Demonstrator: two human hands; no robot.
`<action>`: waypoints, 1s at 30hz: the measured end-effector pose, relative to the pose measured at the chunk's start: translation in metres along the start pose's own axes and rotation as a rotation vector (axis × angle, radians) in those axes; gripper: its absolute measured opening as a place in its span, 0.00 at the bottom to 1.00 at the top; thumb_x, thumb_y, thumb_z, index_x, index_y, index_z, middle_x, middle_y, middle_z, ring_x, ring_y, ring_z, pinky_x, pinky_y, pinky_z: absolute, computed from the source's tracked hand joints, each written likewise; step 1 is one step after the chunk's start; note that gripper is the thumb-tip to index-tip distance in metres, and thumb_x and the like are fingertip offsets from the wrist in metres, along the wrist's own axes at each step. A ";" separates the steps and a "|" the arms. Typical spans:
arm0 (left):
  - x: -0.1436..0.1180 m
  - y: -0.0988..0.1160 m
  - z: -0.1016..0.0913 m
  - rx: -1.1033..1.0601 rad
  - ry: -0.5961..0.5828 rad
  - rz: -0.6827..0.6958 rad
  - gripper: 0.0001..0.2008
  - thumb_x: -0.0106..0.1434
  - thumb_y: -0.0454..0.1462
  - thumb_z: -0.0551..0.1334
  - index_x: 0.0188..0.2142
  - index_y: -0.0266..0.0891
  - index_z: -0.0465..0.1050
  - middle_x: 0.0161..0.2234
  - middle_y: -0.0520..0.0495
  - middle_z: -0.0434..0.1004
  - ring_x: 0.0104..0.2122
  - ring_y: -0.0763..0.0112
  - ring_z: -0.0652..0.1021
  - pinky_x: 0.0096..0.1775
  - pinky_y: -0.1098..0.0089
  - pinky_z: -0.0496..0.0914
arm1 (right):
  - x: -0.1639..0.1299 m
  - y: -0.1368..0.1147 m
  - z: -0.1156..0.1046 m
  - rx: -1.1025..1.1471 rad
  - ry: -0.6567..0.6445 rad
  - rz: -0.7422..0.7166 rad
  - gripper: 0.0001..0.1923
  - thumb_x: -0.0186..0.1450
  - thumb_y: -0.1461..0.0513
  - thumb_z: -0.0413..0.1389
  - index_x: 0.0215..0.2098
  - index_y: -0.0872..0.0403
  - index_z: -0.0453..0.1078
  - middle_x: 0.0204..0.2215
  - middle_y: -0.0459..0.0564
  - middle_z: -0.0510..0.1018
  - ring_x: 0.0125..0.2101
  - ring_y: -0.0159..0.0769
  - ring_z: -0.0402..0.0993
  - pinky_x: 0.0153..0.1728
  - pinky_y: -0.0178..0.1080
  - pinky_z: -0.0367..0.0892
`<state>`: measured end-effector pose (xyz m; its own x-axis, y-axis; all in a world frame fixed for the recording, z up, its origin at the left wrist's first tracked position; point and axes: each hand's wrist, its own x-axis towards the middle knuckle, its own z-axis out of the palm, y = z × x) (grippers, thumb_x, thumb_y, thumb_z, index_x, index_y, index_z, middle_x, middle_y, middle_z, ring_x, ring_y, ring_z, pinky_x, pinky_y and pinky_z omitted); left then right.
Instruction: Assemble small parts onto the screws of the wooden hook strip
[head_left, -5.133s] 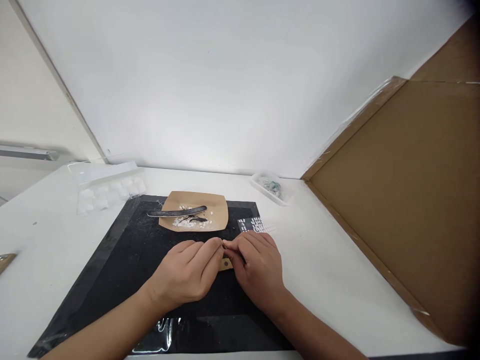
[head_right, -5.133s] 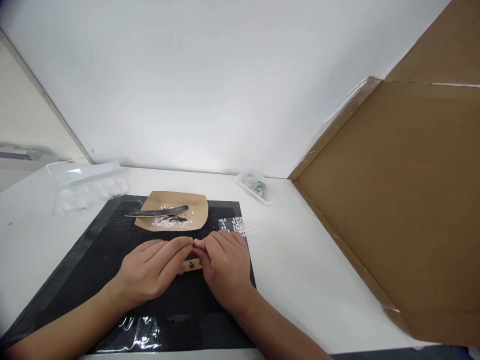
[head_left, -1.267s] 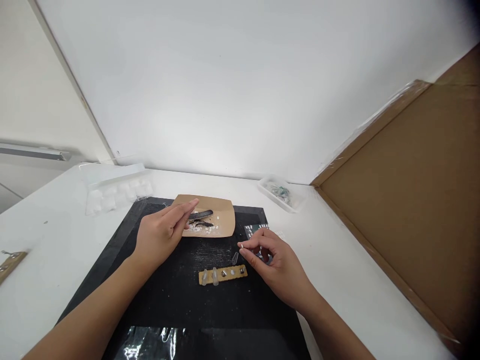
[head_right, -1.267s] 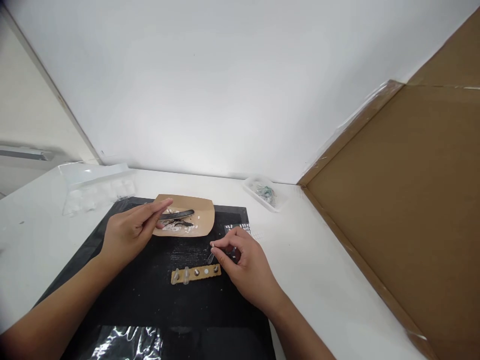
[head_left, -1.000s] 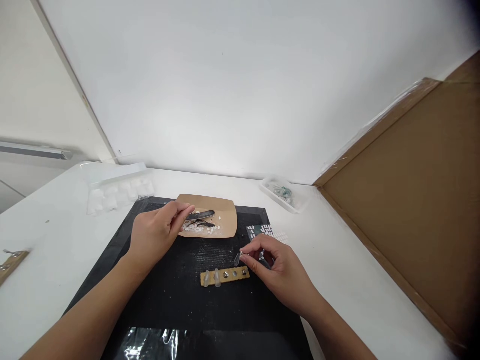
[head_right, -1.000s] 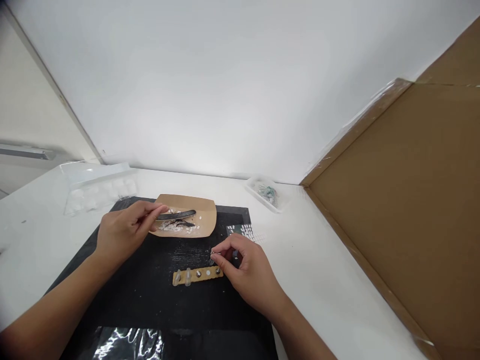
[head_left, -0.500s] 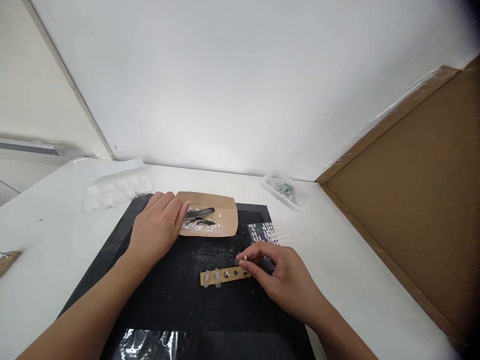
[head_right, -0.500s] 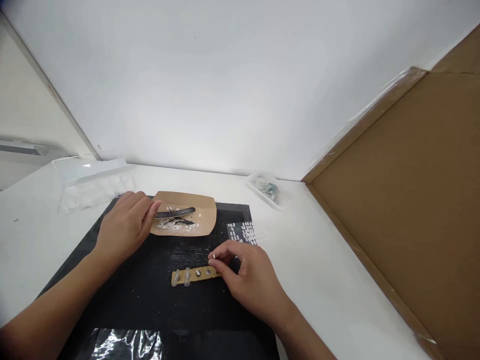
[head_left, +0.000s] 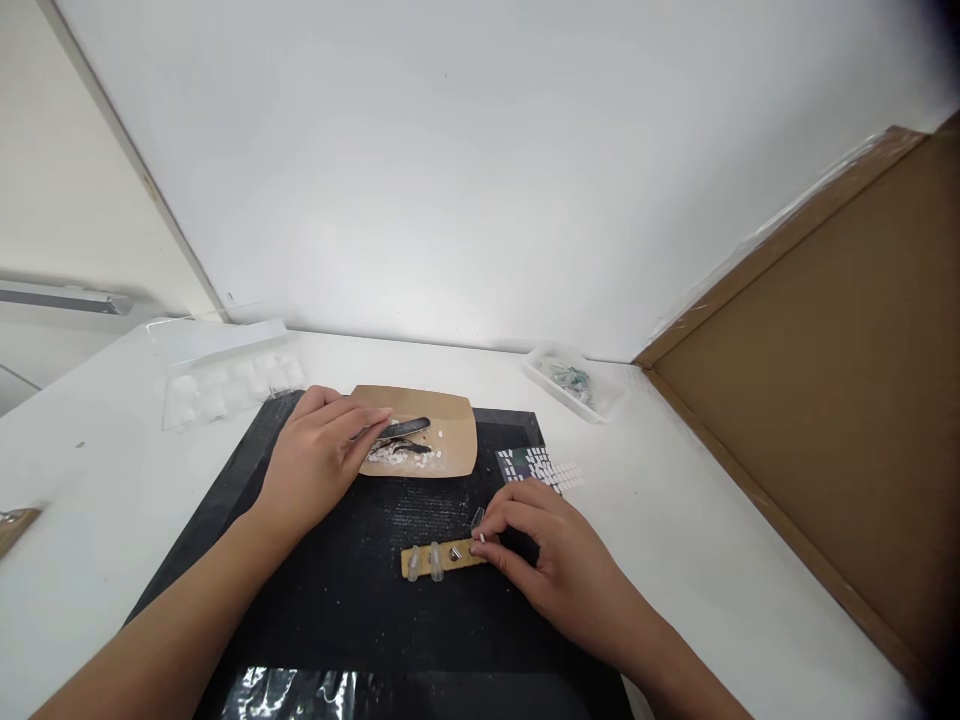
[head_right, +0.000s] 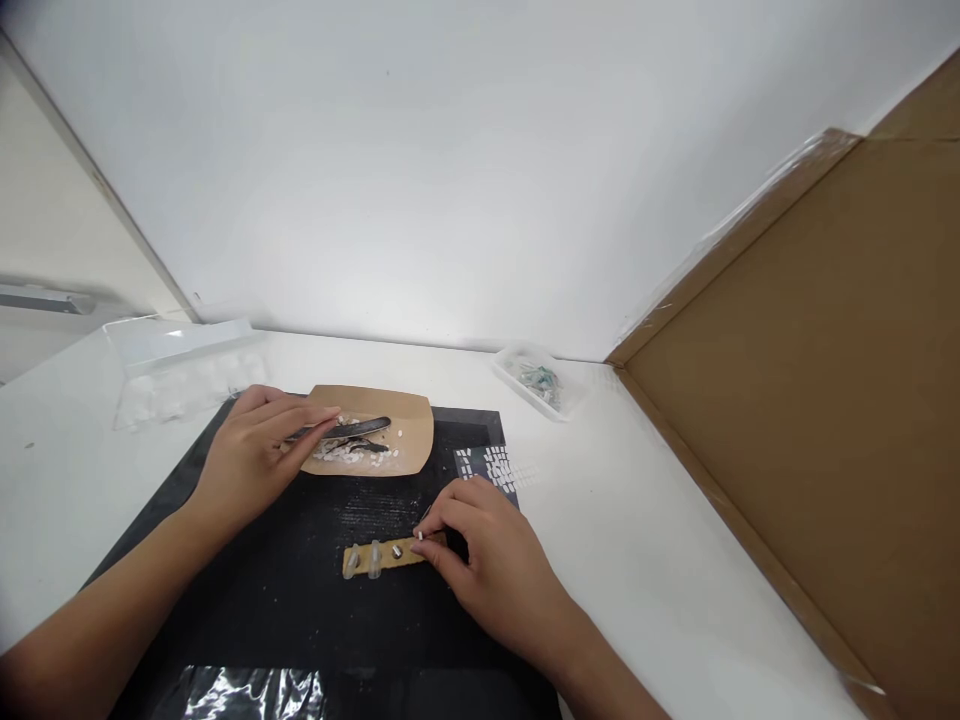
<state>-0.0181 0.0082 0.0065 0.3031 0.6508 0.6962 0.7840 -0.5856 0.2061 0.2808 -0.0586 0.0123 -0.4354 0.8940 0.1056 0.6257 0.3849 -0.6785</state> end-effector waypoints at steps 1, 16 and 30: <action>0.000 0.000 0.000 -0.020 -0.007 -0.003 0.08 0.74 0.37 0.64 0.47 0.42 0.83 0.40 0.46 0.88 0.38 0.60 0.73 0.43 0.61 0.72 | 0.000 0.000 0.000 0.004 0.001 -0.002 0.04 0.73 0.61 0.61 0.37 0.47 0.76 0.41 0.50 0.81 0.43 0.44 0.77 0.46 0.47 0.74; 0.000 0.013 -0.009 -0.253 -0.261 0.088 0.10 0.71 0.40 0.67 0.50 0.42 0.79 0.43 0.44 0.85 0.48 0.54 0.75 0.52 0.56 0.72 | 0.000 -0.002 0.003 -0.001 -0.025 0.047 0.04 0.69 0.64 0.66 0.36 0.48 0.78 0.38 0.47 0.77 0.42 0.42 0.75 0.44 0.46 0.71; -0.018 0.060 0.006 -0.373 -0.614 0.248 0.25 0.61 0.53 0.74 0.47 0.38 0.77 0.38 0.43 0.80 0.44 0.53 0.74 0.46 0.56 0.68 | 0.002 0.002 0.007 -0.054 -0.054 0.068 0.06 0.66 0.65 0.70 0.35 0.48 0.79 0.38 0.46 0.77 0.42 0.41 0.75 0.43 0.44 0.71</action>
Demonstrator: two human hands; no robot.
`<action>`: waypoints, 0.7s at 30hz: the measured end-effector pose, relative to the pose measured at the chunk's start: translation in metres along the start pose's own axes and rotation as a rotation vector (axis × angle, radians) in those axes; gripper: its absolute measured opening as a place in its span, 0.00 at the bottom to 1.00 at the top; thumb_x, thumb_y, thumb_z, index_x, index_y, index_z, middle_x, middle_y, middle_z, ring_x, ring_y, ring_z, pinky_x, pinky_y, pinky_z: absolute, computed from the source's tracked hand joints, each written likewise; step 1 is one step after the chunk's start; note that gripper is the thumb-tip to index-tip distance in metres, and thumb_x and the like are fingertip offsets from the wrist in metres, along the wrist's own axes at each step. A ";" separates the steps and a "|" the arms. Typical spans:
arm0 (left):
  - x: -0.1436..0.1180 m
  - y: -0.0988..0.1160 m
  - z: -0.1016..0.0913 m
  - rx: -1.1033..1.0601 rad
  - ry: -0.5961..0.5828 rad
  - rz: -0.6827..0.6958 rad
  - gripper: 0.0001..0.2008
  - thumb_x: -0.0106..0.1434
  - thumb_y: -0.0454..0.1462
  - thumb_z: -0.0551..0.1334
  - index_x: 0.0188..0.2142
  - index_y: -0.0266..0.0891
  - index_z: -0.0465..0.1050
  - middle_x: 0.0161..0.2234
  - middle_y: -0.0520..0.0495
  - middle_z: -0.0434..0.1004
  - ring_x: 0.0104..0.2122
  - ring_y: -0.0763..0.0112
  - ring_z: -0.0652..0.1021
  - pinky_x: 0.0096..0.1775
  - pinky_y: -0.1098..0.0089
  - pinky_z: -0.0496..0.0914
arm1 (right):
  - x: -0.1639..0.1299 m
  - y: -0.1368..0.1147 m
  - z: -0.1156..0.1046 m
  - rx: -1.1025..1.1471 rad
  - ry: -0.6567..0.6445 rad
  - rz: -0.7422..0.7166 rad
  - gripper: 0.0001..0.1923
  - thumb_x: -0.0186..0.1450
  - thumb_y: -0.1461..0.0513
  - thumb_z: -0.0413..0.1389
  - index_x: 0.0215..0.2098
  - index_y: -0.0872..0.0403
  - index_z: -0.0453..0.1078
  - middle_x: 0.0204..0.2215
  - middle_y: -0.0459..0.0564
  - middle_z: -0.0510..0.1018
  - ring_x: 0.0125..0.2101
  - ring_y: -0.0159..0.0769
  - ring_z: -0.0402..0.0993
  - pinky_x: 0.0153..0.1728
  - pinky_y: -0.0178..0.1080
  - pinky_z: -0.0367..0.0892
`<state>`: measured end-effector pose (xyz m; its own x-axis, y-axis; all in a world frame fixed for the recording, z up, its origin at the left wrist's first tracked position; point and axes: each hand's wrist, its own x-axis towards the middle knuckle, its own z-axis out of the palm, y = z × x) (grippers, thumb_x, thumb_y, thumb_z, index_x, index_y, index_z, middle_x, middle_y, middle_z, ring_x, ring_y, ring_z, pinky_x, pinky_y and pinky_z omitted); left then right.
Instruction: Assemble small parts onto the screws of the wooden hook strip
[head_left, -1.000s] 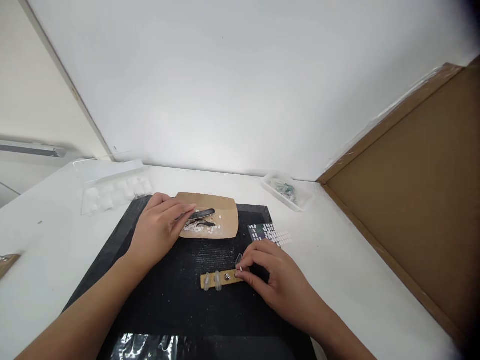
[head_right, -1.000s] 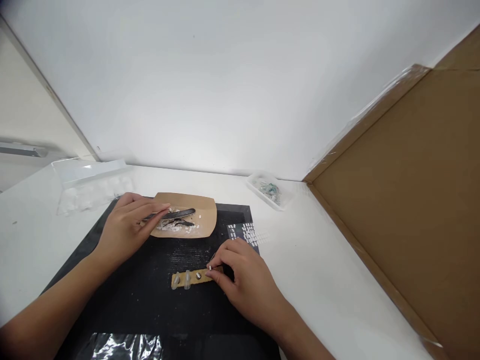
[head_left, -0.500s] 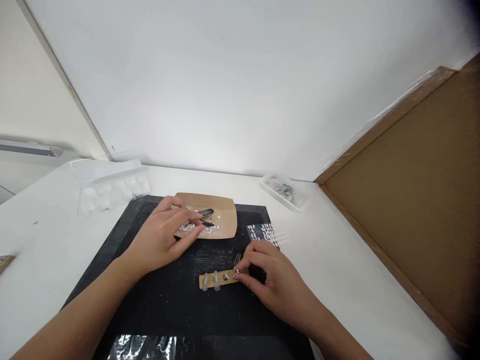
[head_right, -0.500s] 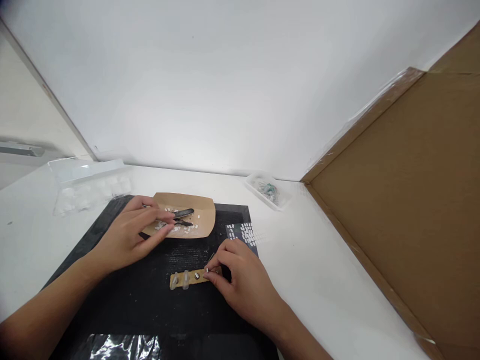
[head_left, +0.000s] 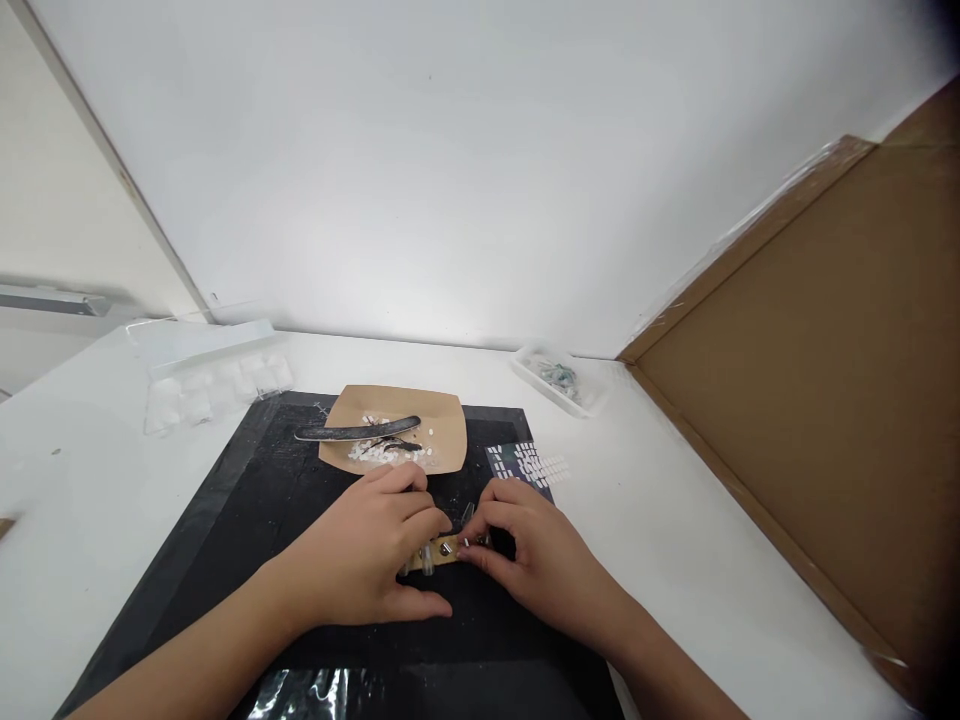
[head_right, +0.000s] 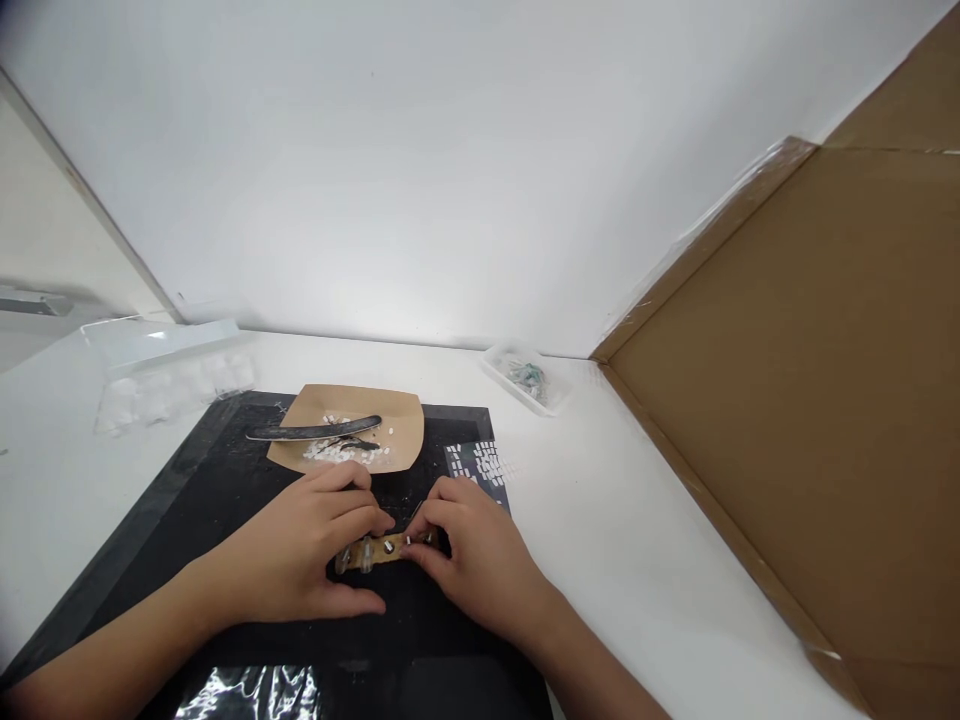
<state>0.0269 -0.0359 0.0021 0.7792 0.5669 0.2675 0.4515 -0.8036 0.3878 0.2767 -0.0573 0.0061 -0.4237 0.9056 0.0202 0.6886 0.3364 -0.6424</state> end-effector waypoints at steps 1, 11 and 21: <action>0.000 0.000 0.001 0.022 0.001 -0.006 0.24 0.61 0.52 0.74 0.47 0.38 0.77 0.38 0.43 0.80 0.44 0.53 0.74 0.45 0.56 0.68 | 0.000 0.000 -0.001 -0.004 -0.007 0.004 0.06 0.66 0.65 0.70 0.35 0.48 0.79 0.38 0.46 0.77 0.42 0.41 0.75 0.42 0.44 0.71; 0.002 0.003 0.005 0.078 -0.027 -0.061 0.09 0.68 0.41 0.68 0.43 0.40 0.77 0.34 0.46 0.79 0.42 0.56 0.74 0.43 0.57 0.66 | -0.002 0.002 -0.002 -0.021 -0.052 0.037 0.05 0.67 0.65 0.68 0.38 0.47 0.79 0.40 0.46 0.78 0.43 0.41 0.75 0.43 0.43 0.70; 0.001 0.005 0.006 0.093 -0.036 -0.077 0.06 0.67 0.40 0.68 0.40 0.40 0.76 0.32 0.48 0.77 0.42 0.57 0.72 0.44 0.56 0.66 | -0.003 0.006 -0.012 -0.026 -0.048 0.037 0.11 0.63 0.63 0.71 0.40 0.46 0.76 0.40 0.44 0.79 0.42 0.40 0.76 0.42 0.42 0.70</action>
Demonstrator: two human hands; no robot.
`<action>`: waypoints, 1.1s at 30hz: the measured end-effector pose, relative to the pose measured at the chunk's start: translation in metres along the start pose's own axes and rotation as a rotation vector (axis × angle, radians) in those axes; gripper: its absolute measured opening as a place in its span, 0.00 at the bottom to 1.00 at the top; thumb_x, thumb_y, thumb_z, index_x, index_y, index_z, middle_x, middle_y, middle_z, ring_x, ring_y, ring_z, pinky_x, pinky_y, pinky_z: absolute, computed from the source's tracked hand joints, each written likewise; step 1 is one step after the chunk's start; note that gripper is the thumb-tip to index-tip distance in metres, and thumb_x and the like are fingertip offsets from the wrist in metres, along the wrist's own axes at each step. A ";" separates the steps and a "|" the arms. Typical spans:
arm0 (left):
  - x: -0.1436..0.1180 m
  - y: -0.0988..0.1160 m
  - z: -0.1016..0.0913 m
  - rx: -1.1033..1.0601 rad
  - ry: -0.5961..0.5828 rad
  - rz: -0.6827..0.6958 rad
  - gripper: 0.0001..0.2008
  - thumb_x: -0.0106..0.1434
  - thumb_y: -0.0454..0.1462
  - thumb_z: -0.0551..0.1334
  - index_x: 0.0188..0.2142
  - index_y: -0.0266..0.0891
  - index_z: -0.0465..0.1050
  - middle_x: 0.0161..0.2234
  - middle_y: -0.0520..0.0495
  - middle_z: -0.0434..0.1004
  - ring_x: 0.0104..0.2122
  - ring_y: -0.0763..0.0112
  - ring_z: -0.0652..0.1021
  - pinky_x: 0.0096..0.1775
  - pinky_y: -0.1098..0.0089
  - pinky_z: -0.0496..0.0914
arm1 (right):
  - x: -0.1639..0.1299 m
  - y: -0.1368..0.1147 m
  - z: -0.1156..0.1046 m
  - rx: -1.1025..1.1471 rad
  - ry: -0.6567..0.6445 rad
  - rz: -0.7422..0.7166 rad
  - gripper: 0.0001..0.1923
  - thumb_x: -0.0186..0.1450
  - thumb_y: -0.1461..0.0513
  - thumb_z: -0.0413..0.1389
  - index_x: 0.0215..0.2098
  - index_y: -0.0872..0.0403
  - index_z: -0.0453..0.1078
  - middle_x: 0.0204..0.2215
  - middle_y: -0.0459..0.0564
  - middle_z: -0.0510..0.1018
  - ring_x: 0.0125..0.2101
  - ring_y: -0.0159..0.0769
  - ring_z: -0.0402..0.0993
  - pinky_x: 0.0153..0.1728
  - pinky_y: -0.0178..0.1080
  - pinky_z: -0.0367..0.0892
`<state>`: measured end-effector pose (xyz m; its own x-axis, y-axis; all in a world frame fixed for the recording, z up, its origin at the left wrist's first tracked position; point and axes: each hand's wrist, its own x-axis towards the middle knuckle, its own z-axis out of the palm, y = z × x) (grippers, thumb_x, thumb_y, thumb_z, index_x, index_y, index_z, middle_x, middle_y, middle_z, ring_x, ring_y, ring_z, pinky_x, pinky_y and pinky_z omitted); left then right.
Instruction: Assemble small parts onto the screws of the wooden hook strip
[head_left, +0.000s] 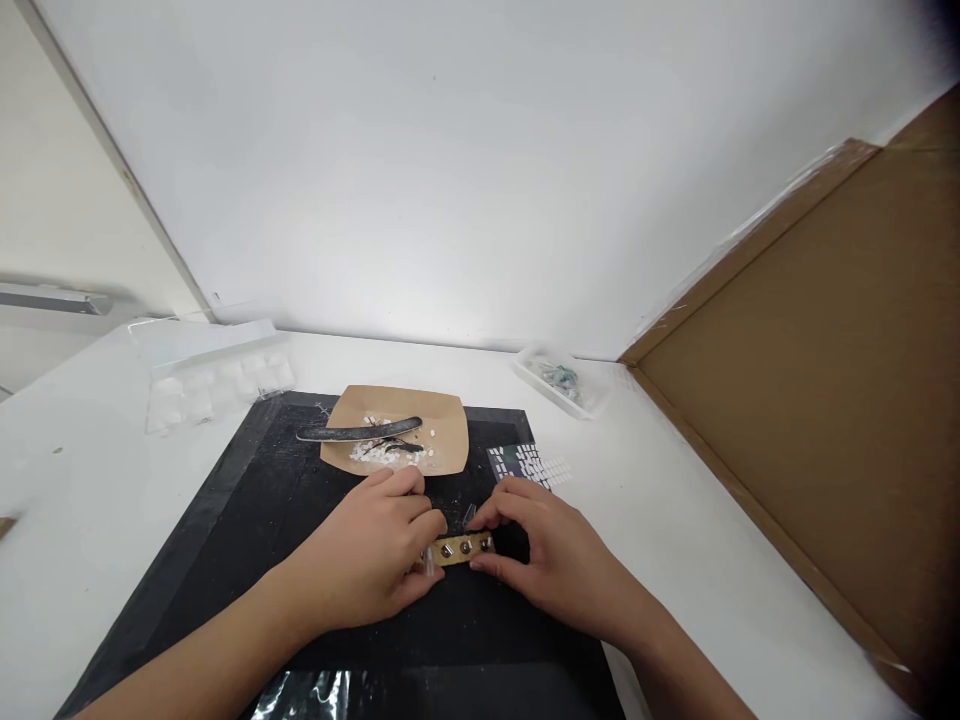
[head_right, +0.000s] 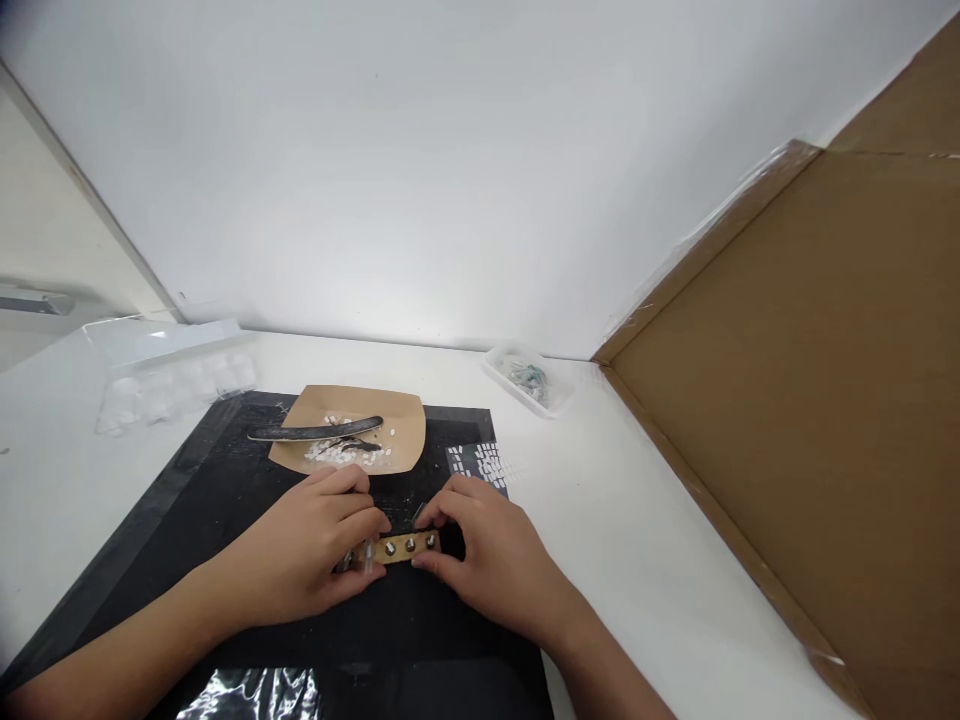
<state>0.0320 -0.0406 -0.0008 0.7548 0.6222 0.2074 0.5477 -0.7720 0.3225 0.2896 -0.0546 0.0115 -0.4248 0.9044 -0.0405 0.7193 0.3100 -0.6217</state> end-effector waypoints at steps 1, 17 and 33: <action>0.000 0.000 0.000 0.000 -0.001 0.000 0.07 0.67 0.40 0.68 0.40 0.40 0.76 0.32 0.48 0.77 0.42 0.57 0.72 0.44 0.56 0.66 | 0.000 0.002 -0.002 -0.010 0.005 0.013 0.11 0.63 0.63 0.71 0.40 0.46 0.76 0.40 0.44 0.79 0.41 0.40 0.76 0.41 0.42 0.69; 0.001 0.001 0.000 0.022 -0.009 0.000 0.08 0.65 0.38 0.71 0.41 0.40 0.76 0.33 0.48 0.78 0.42 0.56 0.73 0.44 0.58 0.67 | 0.003 0.011 -0.002 -0.015 0.087 0.024 0.04 0.68 0.62 0.66 0.36 0.46 0.77 0.38 0.44 0.83 0.44 0.42 0.78 0.45 0.45 0.71; -0.001 -0.001 -0.010 -0.191 0.215 -0.027 0.15 0.68 0.48 0.69 0.46 0.40 0.77 0.38 0.44 0.80 0.49 0.53 0.74 0.52 0.53 0.71 | 0.007 0.000 0.007 0.287 0.283 -0.008 0.09 0.72 0.53 0.63 0.41 0.48 0.77 0.34 0.45 0.83 0.25 0.32 0.70 0.26 0.36 0.64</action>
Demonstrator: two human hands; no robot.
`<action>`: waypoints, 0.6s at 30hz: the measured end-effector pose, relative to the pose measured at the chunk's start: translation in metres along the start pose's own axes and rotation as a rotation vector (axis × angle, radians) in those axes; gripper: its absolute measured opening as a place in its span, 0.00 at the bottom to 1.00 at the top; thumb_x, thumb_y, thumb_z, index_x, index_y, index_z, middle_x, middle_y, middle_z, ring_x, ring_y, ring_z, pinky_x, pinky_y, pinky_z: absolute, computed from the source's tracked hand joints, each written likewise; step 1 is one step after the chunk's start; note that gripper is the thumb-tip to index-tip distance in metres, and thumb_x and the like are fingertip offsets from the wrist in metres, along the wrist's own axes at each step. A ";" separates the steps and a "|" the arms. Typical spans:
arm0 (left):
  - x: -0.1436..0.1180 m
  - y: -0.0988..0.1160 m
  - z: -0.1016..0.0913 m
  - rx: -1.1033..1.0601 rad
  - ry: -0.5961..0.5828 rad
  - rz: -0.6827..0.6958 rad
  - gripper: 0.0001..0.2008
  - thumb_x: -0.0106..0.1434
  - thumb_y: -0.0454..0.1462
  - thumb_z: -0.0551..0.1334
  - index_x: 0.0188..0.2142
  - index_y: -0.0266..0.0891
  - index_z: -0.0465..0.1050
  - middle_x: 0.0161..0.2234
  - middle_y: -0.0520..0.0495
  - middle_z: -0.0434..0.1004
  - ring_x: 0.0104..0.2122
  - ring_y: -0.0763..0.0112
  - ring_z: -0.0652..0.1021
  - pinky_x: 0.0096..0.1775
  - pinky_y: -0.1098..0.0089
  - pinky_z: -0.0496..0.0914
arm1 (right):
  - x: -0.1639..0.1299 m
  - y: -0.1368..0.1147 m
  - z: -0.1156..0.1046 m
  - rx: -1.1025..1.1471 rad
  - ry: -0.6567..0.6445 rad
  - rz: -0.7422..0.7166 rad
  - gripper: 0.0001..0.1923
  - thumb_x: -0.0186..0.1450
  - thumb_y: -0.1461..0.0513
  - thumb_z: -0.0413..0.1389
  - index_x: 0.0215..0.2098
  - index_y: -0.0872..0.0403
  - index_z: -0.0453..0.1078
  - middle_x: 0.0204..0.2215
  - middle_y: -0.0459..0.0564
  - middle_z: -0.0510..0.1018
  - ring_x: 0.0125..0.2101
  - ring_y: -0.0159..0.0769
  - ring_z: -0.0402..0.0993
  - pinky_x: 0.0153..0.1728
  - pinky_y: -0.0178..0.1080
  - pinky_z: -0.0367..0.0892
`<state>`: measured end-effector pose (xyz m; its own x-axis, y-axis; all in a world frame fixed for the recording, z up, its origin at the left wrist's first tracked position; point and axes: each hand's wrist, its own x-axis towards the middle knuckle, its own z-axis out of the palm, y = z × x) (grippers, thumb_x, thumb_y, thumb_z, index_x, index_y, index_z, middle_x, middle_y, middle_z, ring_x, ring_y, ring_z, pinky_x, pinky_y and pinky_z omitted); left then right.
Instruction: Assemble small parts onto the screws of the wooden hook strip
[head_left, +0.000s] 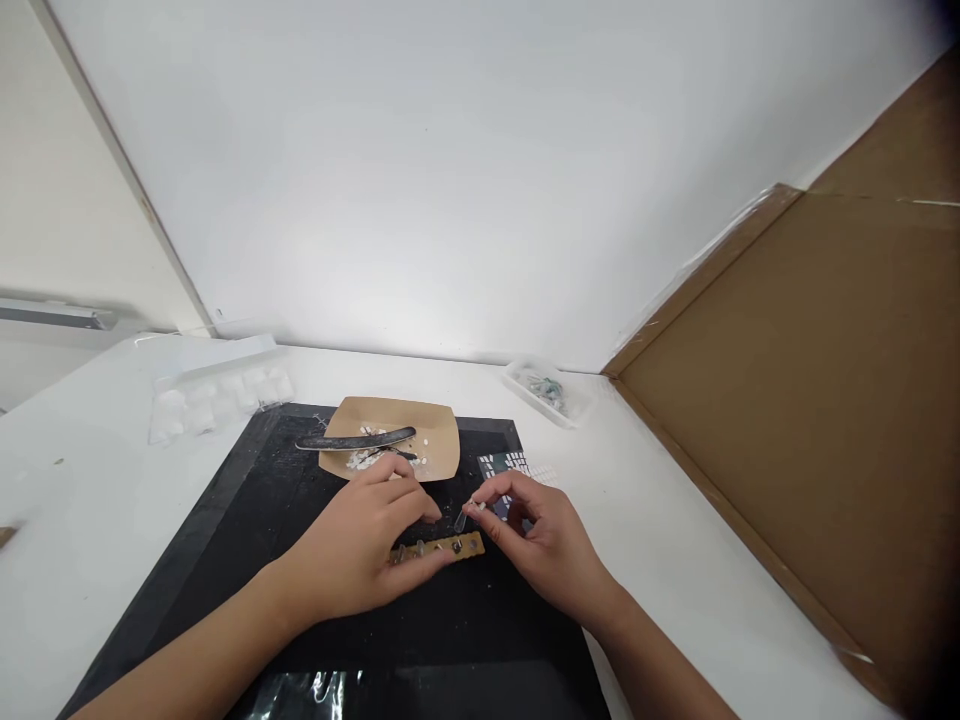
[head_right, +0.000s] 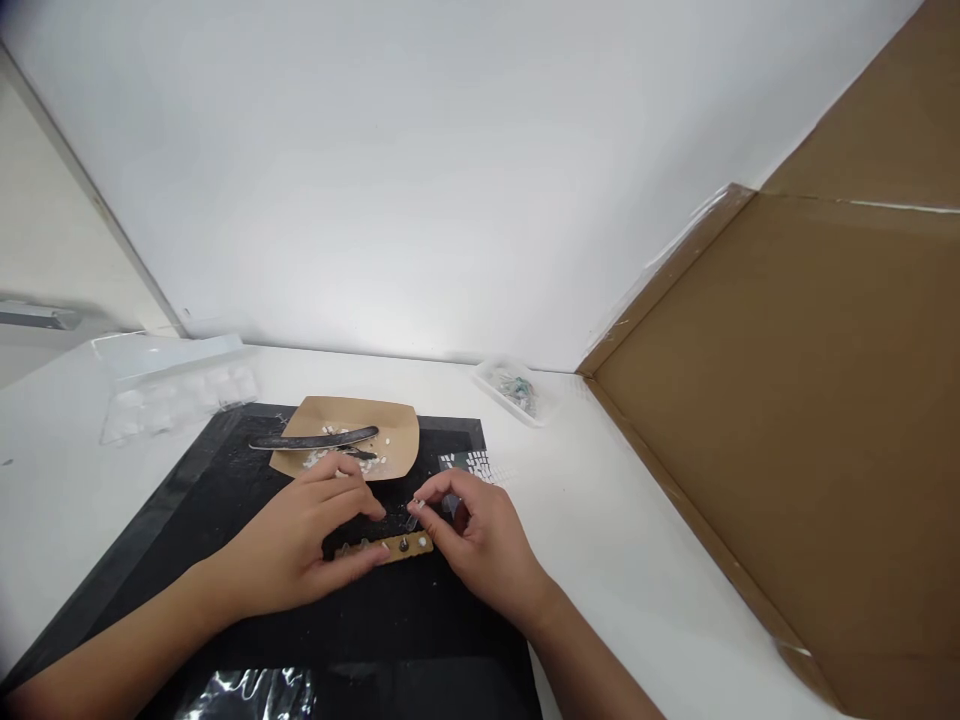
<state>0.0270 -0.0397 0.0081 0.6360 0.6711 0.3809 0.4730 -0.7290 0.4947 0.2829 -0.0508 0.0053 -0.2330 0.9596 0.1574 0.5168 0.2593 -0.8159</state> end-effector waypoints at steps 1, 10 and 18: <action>0.000 0.001 -0.001 -0.020 0.040 0.009 0.13 0.70 0.45 0.68 0.48 0.40 0.77 0.40 0.43 0.81 0.49 0.53 0.74 0.53 0.54 0.71 | 0.000 0.000 0.001 0.025 -0.011 -0.002 0.08 0.71 0.53 0.64 0.40 0.49 0.77 0.33 0.45 0.82 0.26 0.32 0.71 0.27 0.35 0.64; 0.002 0.013 0.003 -0.237 0.163 0.134 0.12 0.71 0.33 0.66 0.53 0.43 0.74 0.45 0.45 0.80 0.48 0.62 0.76 0.54 0.58 0.70 | -0.004 -0.010 0.008 0.254 -0.238 -0.050 0.08 0.73 0.56 0.60 0.38 0.50 0.74 0.34 0.46 0.79 0.35 0.35 0.74 0.38 0.37 0.70; 0.005 0.009 0.000 -0.270 0.159 0.174 0.10 0.68 0.34 0.71 0.49 0.43 0.79 0.40 0.48 0.80 0.44 0.65 0.76 0.54 0.59 0.69 | -0.005 -0.015 0.005 0.332 -0.343 -0.008 0.10 0.74 0.55 0.60 0.37 0.51 0.74 0.34 0.45 0.79 0.36 0.35 0.73 0.40 0.37 0.68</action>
<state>0.0347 -0.0431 0.0144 0.5801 0.5680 0.5838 0.1742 -0.7867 0.5922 0.2721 -0.0602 0.0137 -0.5236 0.8518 0.0170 0.2358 0.1641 -0.9578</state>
